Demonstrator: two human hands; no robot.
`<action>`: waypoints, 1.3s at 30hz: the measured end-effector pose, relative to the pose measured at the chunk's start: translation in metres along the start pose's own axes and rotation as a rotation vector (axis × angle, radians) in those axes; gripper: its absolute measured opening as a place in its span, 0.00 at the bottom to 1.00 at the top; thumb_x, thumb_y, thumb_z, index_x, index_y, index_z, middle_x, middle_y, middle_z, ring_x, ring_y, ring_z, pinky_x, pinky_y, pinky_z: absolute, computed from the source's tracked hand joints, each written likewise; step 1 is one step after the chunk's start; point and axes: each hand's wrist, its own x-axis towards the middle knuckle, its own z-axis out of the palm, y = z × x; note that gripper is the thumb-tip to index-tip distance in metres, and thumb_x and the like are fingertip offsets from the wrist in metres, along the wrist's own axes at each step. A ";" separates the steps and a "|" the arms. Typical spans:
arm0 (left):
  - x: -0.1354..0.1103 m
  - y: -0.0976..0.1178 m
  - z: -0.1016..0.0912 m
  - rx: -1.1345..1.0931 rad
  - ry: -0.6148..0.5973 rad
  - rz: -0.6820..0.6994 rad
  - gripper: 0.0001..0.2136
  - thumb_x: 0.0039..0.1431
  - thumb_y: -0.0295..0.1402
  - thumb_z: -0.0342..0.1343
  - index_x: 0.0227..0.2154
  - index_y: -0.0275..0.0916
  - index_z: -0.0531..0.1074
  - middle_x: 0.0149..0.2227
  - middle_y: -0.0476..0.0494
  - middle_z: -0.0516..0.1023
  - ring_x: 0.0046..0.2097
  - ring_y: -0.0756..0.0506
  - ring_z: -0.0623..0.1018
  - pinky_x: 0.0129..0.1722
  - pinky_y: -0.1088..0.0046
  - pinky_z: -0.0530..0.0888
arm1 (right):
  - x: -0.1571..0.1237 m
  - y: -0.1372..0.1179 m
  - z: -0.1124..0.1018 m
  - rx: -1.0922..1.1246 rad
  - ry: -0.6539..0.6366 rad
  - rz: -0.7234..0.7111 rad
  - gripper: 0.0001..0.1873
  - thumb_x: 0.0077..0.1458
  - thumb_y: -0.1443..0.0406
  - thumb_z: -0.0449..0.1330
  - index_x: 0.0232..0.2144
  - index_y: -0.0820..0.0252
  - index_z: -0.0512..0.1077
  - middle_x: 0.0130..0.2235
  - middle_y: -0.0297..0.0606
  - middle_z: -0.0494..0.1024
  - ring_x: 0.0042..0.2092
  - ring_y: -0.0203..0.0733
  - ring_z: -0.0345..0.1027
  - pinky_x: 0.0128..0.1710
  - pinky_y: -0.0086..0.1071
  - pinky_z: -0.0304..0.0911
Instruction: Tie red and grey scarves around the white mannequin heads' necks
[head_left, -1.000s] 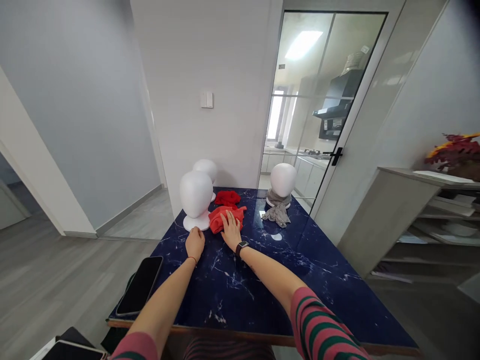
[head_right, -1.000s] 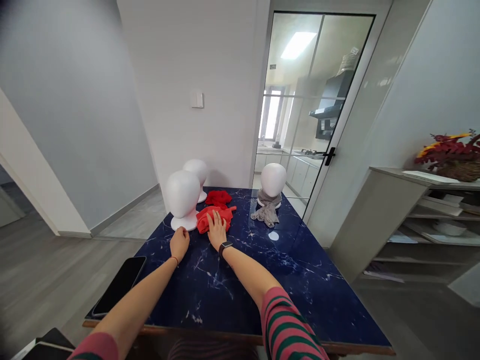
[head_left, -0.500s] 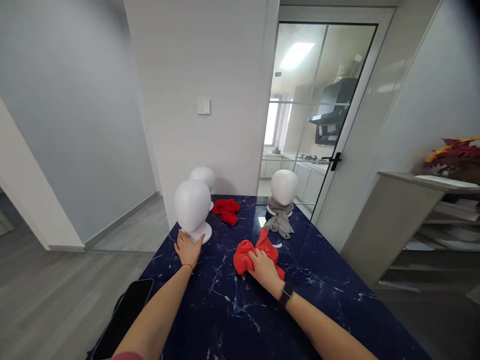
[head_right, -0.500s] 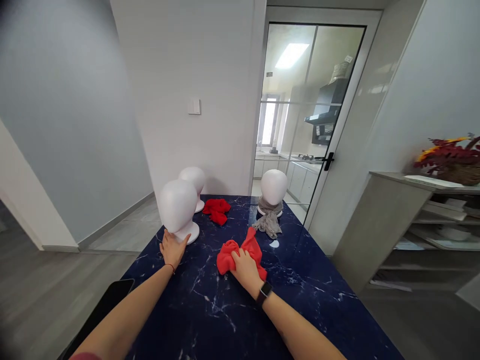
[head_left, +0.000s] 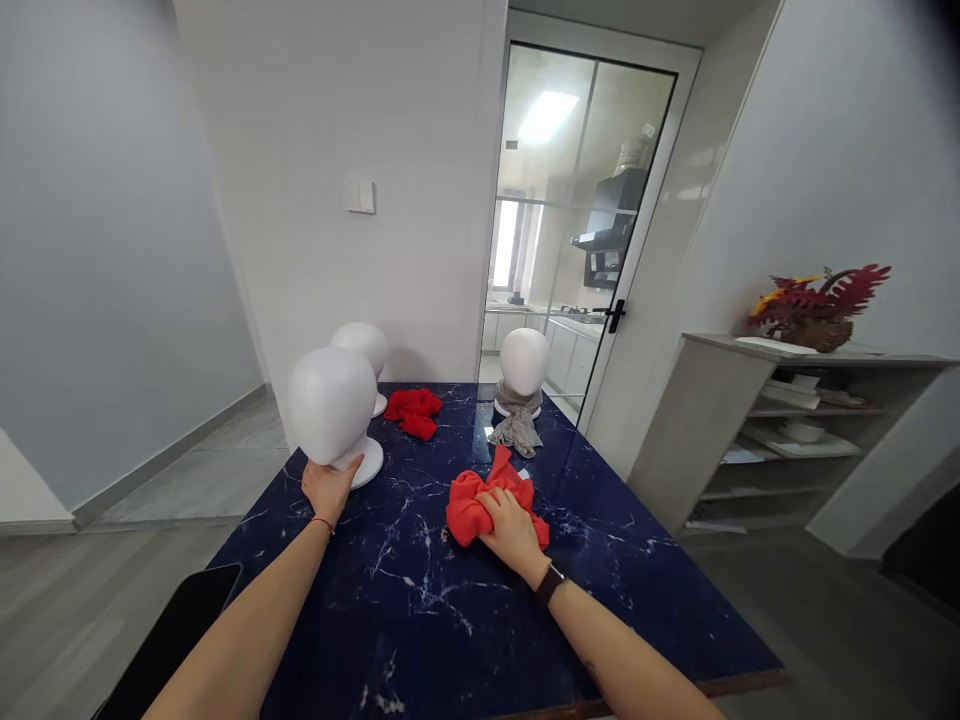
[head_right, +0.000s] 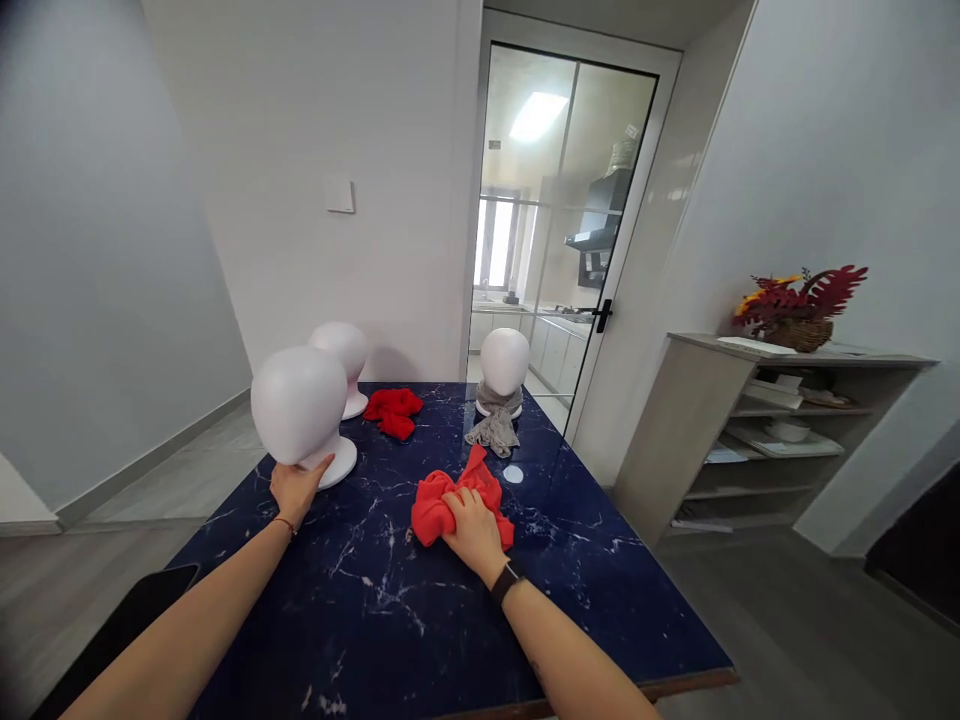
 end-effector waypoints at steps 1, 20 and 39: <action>-0.002 0.001 -0.001 0.011 0.000 0.035 0.33 0.39 0.52 0.59 0.44 0.31 0.68 0.45 0.32 0.74 0.49 0.32 0.70 0.48 0.57 0.66 | 0.002 0.003 0.001 0.003 0.004 0.004 0.18 0.52 0.61 0.57 0.46 0.52 0.66 0.46 0.38 0.68 0.48 0.44 0.59 0.45 0.32 0.58; -0.174 0.108 -0.031 -0.132 -0.130 0.219 0.34 0.40 0.50 0.60 0.49 0.37 0.62 0.47 0.34 0.70 0.53 0.34 0.67 0.48 0.59 0.65 | 0.033 0.037 0.014 -0.036 0.103 0.180 0.21 0.52 0.63 0.54 0.50 0.56 0.64 0.48 0.42 0.67 0.49 0.46 0.56 0.46 0.34 0.57; -0.172 0.097 -0.025 -0.083 -0.227 0.231 0.35 0.42 0.50 0.59 0.52 0.36 0.60 0.51 0.34 0.68 0.56 0.36 0.65 0.56 0.57 0.57 | 0.028 0.049 0.016 0.216 0.399 0.114 0.20 0.49 0.71 0.51 0.47 0.62 0.67 0.52 0.45 0.65 0.54 0.47 0.56 0.55 0.40 0.52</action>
